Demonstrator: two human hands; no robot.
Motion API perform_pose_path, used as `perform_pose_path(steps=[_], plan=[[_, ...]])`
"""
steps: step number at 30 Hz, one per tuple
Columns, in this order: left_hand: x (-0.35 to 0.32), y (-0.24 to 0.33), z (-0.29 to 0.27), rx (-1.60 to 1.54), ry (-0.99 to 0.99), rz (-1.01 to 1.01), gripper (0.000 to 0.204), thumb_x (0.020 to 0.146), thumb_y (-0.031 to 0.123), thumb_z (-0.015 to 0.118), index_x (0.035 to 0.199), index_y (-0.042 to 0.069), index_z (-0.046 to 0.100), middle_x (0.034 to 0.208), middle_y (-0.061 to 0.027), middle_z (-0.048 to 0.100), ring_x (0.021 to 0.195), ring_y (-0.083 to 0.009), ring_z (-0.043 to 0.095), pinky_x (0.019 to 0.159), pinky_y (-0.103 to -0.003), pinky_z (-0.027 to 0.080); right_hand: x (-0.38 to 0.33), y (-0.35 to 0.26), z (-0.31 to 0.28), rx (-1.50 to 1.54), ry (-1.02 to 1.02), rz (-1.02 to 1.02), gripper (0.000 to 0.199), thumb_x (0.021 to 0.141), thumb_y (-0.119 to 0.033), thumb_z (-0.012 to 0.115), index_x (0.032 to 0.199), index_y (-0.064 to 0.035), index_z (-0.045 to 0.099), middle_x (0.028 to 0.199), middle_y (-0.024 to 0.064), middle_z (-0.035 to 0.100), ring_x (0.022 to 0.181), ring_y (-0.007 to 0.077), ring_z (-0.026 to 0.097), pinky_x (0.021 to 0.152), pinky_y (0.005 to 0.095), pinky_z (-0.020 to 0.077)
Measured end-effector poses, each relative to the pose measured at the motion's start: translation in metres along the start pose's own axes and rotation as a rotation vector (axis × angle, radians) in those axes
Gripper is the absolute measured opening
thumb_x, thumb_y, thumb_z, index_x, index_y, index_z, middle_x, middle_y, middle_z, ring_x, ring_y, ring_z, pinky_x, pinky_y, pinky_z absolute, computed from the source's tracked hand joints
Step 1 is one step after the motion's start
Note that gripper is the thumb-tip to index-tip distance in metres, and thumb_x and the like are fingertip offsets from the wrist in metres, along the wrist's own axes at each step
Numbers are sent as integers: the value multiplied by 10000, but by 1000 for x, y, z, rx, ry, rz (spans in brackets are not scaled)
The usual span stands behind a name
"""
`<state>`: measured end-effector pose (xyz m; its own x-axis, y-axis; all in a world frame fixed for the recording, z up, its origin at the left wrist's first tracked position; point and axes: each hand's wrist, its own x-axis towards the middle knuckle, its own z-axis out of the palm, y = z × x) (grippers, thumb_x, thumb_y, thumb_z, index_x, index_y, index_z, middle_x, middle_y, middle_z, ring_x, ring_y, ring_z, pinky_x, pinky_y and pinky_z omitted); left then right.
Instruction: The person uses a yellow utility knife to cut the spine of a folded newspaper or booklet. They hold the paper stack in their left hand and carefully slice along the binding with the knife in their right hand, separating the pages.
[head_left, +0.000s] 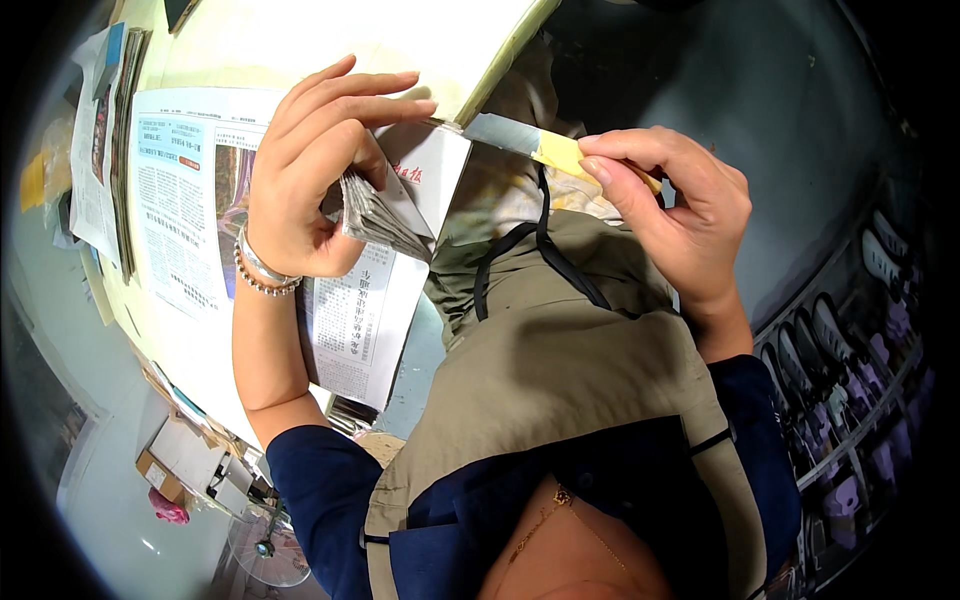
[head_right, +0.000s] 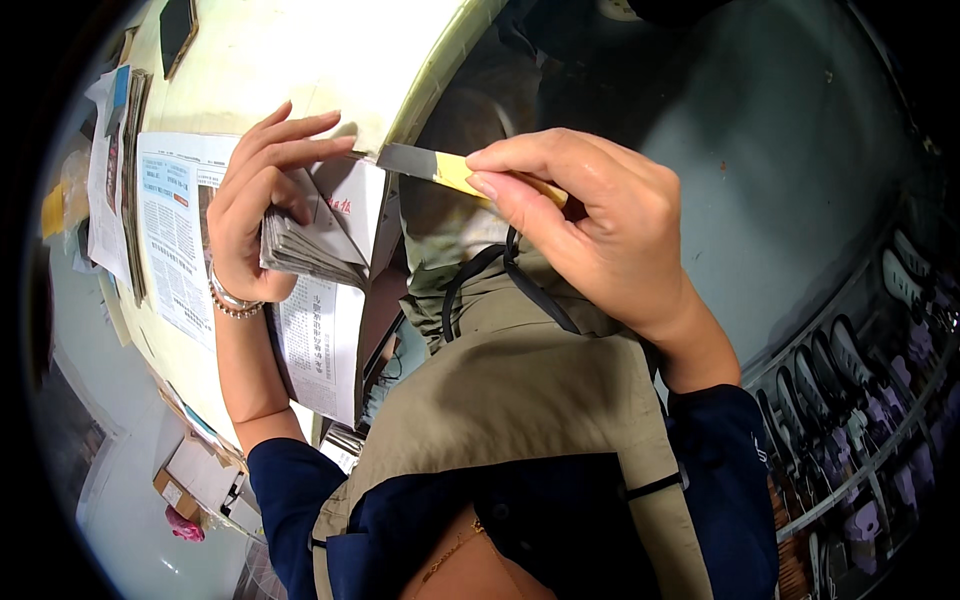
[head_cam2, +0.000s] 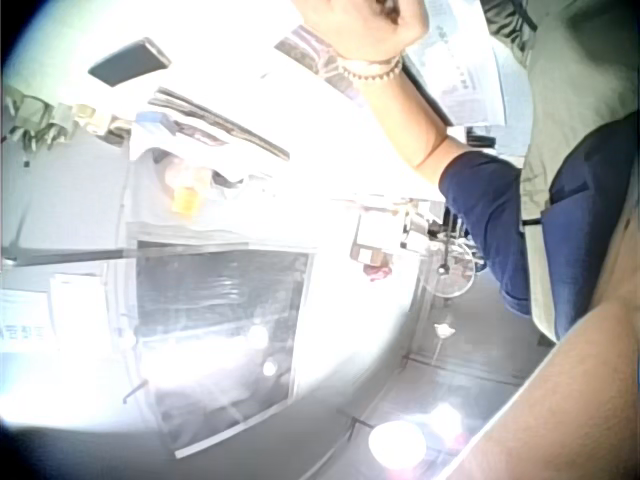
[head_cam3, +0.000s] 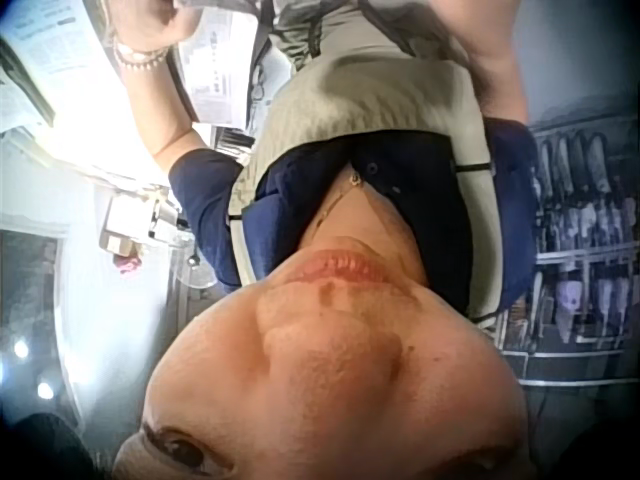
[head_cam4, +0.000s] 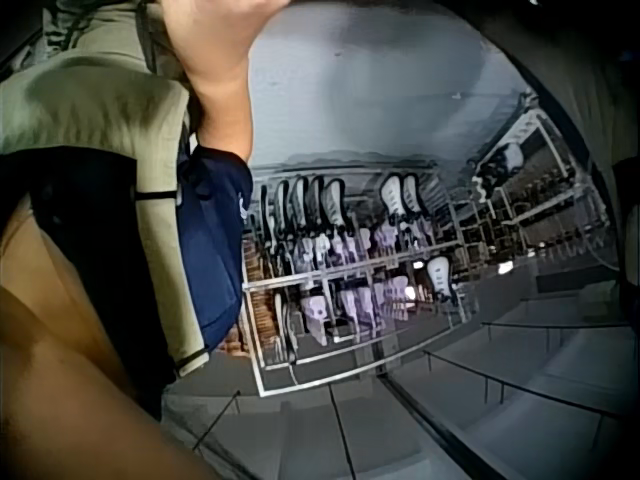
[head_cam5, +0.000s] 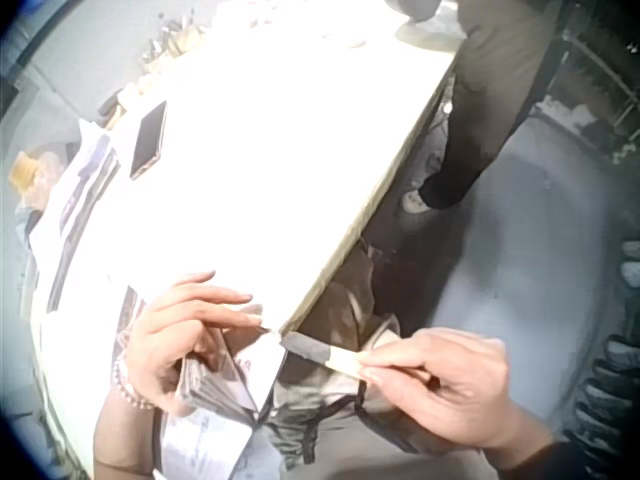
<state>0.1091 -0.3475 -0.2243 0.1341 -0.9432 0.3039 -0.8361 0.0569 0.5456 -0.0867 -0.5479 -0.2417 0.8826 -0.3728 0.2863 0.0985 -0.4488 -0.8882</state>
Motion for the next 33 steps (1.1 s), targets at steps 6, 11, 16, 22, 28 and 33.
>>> perform_pose_path(steps=[6, 11, 16, 22, 28, 33], plan=[[-2, -2, -1, -15, -24, 0, 164, 497, 146, 507, 643, 99, 447, 988, -148, 718, 1066, -352, 647, 1030, -523, 391, 1, -2, 0, -15, -8, 5, 115, 796, 19, 729, 907, -4, 714, 744, 53, 682, 593, 86, 595, 488, 205, 421], [-2, -1, 0, -16, -12, -5, 164, 495, 139, 507, 644, 99, 452, 982, -147, 718, 1060, -348, 650, 1028, -520, 395, 2, -2, 1, -16, -15, 27, 108, 794, 14, 731, 898, -5, 713, 757, 53, 691, 596, 96, 600, 497, 215, 433], [-1, -1, 0, -4, -9, 8, 124, 565, 160, 529, 647, 103, 457, 992, -147, 720, 1073, -353, 647, 1026, -518, 398, 3, -2, 2, -38, -49, -3, 121, 781, 6, 739, 896, -17, 709, 739, 62, 685, 587, 113, 600, 501, 226, 435], [-7, -6, -3, -26, -14, 46, 551, 795, 618, 542, 634, 103, 434, 1005, -194, 714, 1087, -409, 633, 1041, -580, 354, 4, -7, 5, -36, -88, -111, 131, 766, 0, 741, 885, -47, 712, 703, 57, 664, 554, 160, 581, 502, 260, 427], [-9, -1, -6, 60, 41, 75, 374, 858, 425, 473, 629, 129, 470, 1006, -108, 739, 1059, -332, 672, 1006, -510, 423, 4, -7, 5, -47, -111, -125, 143, 750, 3, 757, 880, -37, 709, 693, 61, 657, 546, 161, 583, 495, 263, 425], [-10, 3, -7, 94, 44, 48, 398, 836, 454, 544, 613, 136, 458, 988, -93, 745, 1050, -317, 681, 994, -503, 442, 5, -6, 6, -53, -103, -139, 143, 748, 3, 760, 874, -32, 702, 675, 60, 646, 528, 161, 572, 481, 267, 414]])
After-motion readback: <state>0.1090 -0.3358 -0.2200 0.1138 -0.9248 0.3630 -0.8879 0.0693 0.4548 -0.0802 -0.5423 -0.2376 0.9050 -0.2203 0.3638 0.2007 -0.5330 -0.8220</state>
